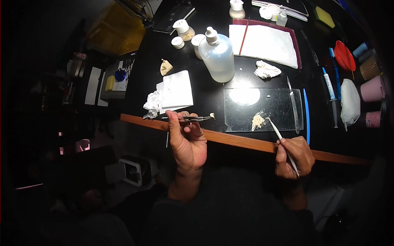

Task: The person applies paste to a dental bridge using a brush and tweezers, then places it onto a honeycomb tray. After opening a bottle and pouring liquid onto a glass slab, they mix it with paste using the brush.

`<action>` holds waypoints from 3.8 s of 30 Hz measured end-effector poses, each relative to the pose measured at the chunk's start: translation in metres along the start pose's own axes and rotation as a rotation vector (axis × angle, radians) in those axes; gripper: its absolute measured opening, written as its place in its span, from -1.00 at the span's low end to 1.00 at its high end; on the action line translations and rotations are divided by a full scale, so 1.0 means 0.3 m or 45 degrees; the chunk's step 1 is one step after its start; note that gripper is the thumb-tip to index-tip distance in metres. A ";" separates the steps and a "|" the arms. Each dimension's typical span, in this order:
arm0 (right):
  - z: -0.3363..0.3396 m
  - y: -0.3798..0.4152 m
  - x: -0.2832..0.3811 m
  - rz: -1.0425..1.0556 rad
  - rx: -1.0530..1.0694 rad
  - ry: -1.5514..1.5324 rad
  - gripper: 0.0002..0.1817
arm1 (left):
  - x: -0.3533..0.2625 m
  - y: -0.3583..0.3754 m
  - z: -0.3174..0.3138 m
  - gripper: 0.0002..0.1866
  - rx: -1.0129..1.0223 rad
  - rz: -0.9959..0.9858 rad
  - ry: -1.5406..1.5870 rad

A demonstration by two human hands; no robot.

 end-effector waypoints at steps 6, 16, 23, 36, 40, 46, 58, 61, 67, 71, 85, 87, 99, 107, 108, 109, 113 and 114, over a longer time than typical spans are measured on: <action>-0.002 -0.001 0.001 0.000 -0.005 0.005 -0.80 | 0.001 -0.004 0.030 -0.73 -0.043 0.029 0.052; -0.001 -0.001 0.000 0.007 -0.012 0.002 -0.80 | -0.010 -0.007 0.055 -0.75 -0.050 0.055 0.078; -0.001 0.000 -0.002 0.007 -0.011 -0.006 -0.80 | -0.014 -0.014 0.049 -0.73 -0.043 0.101 0.120; 0.003 0.001 -0.004 -0.004 -0.026 -0.047 -0.77 | -0.005 -0.005 0.018 -0.67 -0.101 0.031 0.010; 0.019 -0.004 -0.011 0.008 0.060 -0.049 -0.72 | -0.015 0.012 -0.003 -0.65 0.007 -0.047 -0.254; 0.062 -0.009 -0.004 0.002 0.278 -0.013 -0.70 | -0.053 0.027 -0.013 -0.70 0.331 -0.296 -0.552; 0.095 -0.107 -0.041 0.159 0.610 0.005 -0.58 | -0.118 0.091 -0.166 -0.79 1.087 -0.518 -1.335; 0.137 -0.098 -0.062 0.030 0.754 -0.209 -0.30 | -0.124 0.108 -0.195 -0.64 1.153 -0.429 -1.495; 0.146 -0.147 -0.069 -0.074 0.693 -0.069 -0.68 | -0.108 0.120 -0.178 -0.64 1.190 -0.534 -1.551; 0.162 -0.178 -0.104 -0.059 0.682 0.013 -0.68 | -0.101 0.126 -0.154 -0.62 1.199 -0.511 -1.551; 0.116 -0.155 -0.184 -0.016 0.575 0.298 -0.54 | -0.099 0.168 -0.099 -0.66 1.207 -0.587 -1.610; 0.105 -0.155 -0.170 0.022 0.597 0.369 -0.52 | -0.086 0.171 -0.109 -0.67 1.200 -0.565 -1.636; 0.104 -0.139 -0.198 0.010 0.519 0.323 -0.59 | 0.005 0.129 -0.173 -0.68 1.432 -0.696 -1.839; 0.086 -0.077 0.017 -0.319 0.584 -0.218 -0.79 | 0.076 0.092 -0.203 -0.61 1.608 -0.751 -2.026; 0.063 -0.069 0.053 -0.331 0.660 -0.291 -0.78 | 0.082 0.089 -0.207 -0.60 1.624 -0.777 -2.025; 0.034 -0.060 0.087 -0.346 0.730 -0.359 -0.75 | 0.090 0.083 -0.210 -0.60 1.632 -0.815 -2.045; -0.045 0.007 0.106 -0.854 0.815 -0.783 -0.75 | 0.106 0.069 -0.221 -0.59 1.702 -0.885 -2.095; -0.057 0.012 0.101 -0.849 0.775 -0.824 -0.78 | 0.106 0.067 -0.224 -0.59 1.705 -0.882 -2.097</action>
Point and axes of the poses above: each hand's wrist, its own y-axis away from the middle knuckle, its own z-axis out of the back of the hand, x = y × z, the point moved 4 cm from there along -y, towards the middle knuckle, and after that the axes turned 10 degrees about x, right-handed, at the moved point
